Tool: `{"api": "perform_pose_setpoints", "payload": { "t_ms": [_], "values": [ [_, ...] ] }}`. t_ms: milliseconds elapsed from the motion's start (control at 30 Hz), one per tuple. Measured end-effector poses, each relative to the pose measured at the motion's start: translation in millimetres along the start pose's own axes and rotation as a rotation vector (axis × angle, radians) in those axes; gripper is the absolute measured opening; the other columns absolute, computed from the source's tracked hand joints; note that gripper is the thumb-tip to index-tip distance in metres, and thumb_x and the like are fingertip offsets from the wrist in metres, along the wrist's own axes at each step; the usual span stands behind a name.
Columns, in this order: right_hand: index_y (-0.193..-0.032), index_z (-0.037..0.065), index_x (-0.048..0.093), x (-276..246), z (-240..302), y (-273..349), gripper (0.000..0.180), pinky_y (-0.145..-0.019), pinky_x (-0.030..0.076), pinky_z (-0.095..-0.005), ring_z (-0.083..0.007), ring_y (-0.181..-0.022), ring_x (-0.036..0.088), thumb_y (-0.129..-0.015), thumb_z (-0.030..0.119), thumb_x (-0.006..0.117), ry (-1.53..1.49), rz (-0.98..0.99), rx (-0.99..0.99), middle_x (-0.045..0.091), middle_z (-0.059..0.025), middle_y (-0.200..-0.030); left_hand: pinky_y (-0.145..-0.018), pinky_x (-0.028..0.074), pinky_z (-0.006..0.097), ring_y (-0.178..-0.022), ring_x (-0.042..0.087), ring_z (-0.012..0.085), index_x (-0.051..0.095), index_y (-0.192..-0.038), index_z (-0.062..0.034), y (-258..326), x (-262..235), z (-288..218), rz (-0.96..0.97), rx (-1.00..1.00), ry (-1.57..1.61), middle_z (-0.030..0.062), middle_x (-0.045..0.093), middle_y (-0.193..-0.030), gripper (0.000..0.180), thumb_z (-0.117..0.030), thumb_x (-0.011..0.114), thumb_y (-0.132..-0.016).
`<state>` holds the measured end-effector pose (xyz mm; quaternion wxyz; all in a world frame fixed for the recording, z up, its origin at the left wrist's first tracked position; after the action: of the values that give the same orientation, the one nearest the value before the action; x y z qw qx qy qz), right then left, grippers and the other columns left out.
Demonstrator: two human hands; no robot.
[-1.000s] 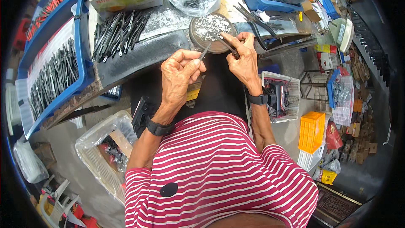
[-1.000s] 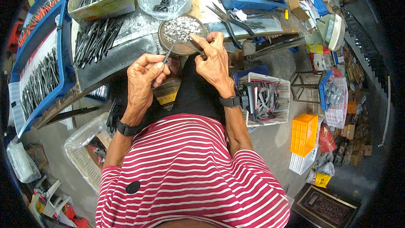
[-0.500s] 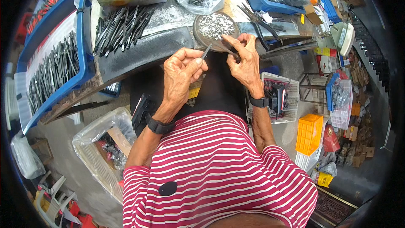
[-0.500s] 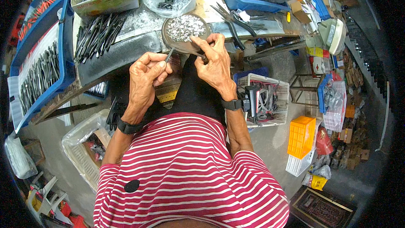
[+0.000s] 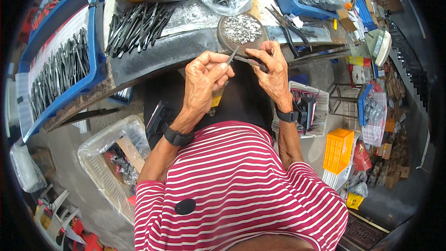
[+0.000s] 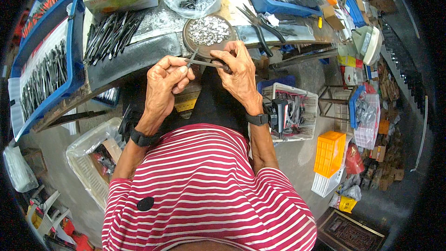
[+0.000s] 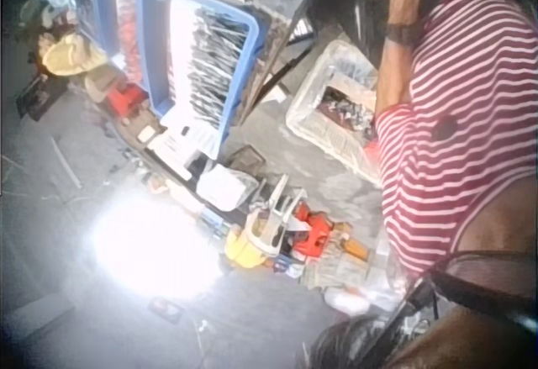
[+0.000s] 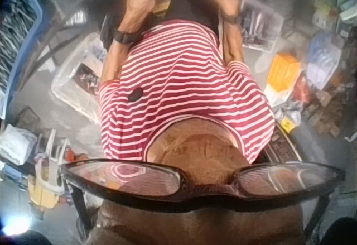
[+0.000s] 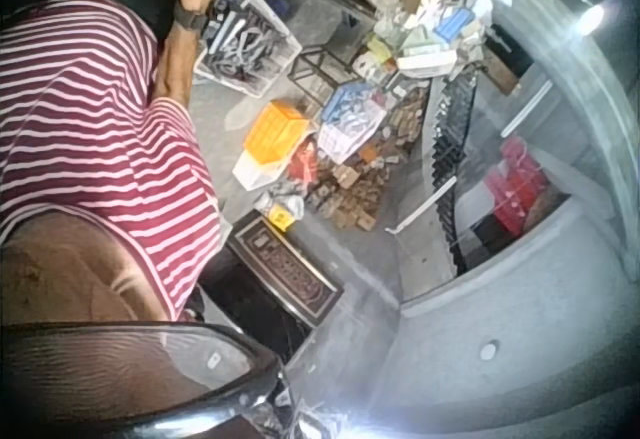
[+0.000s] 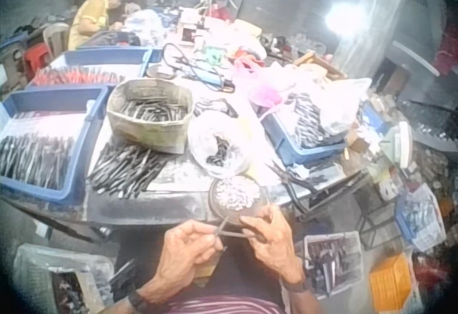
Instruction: The person repeatedly picks a metal rod and a small metal ball bearing from a container, then presses the ball into the end of the rod using a screwdriver. The person continues this process for multiple units, placing each assembled fastener on the table.
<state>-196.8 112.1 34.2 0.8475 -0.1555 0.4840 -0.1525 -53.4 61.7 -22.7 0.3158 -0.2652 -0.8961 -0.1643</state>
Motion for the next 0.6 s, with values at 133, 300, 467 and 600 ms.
{"api": "perform_pose_setpoints", "payload": {
  "t_ms": [133, 300, 467, 600],
  "values": [
    [-0.09, 0.003, 0.064, 2, -1, -5, 0.026, -0.072, 0.044, -0.0338, -0.0268, -0.083, 0.054, -0.065, -0.005, 0.065, -0.051, -0.025, 0.007, 0.052, -0.0114, -0.086, -0.044, 0.031, 0.016, -0.052, 0.042, 0.0048, 0.053, -0.095, 0.0071, 0, 1, 1, 0.015, -0.008, 0.024, 0.0113, 0.059, -0.072, 0.014, 0.001, 0.053, -0.083],
    [-0.084, 0.0, 0.059, 5, -2, -9, 0.019, -0.069, 0.043, -0.0336, -0.0268, -0.081, 0.055, -0.067, -0.004, 0.065, -0.073, -0.005, 0.007, 0.054, -0.0111, -0.083, -0.044, 0.03, 0.016, -0.052, 0.043, 0.0048, 0.055, -0.096, 0.0041, -1, 0, 1, 0.052, 0.009, 0.038, 0.0111, 0.061, -0.075, 0.013, -0.003, 0.054, -0.085],
    [-0.081, -0.001, 0.056, 3, 3, -12, 0.011, -0.064, 0.043, -0.0311, -0.0237, -0.072, 0.056, -0.073, -0.002, 0.063, -0.106, -0.058, 0.032, 0.055, -0.0103, -0.077, -0.044, 0.031, 0.015, -0.055, 0.045, 0.0051, 0.055, -0.096, 0.0042, 0, -1, 2, 0.029, 0.001, 0.044, 0.0091, 0.06, -0.078, 0.014, -0.003, 0.056, -0.085],
    [-0.084, 0.0, 0.059, 10, 2, -7, 0.005, -0.053, 0.041, -0.0244, -0.011, -0.059, 0.053, -0.079, 0.002, 0.061, -0.381, -0.069, 0.29, 0.057, -0.0042, -0.069, -0.045, 0.033, 0.015, -0.055, 0.046, 0.0056, 0.056, -0.093, 0.0056, 1, -1, -1, -0.001, 0.027, 0.074, 0.0077, 0.057, -0.076, 0.012, 0.001, 0.055, -0.082]
  ]
}}
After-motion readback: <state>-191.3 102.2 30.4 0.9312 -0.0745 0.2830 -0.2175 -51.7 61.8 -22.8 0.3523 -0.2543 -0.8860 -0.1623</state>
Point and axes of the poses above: each hand's wrist, its own y-axis away from the middle knuckle, its own x-axis out of the palm, z = x × y, the point moved 7 cm from there along -y, towards the middle knuckle
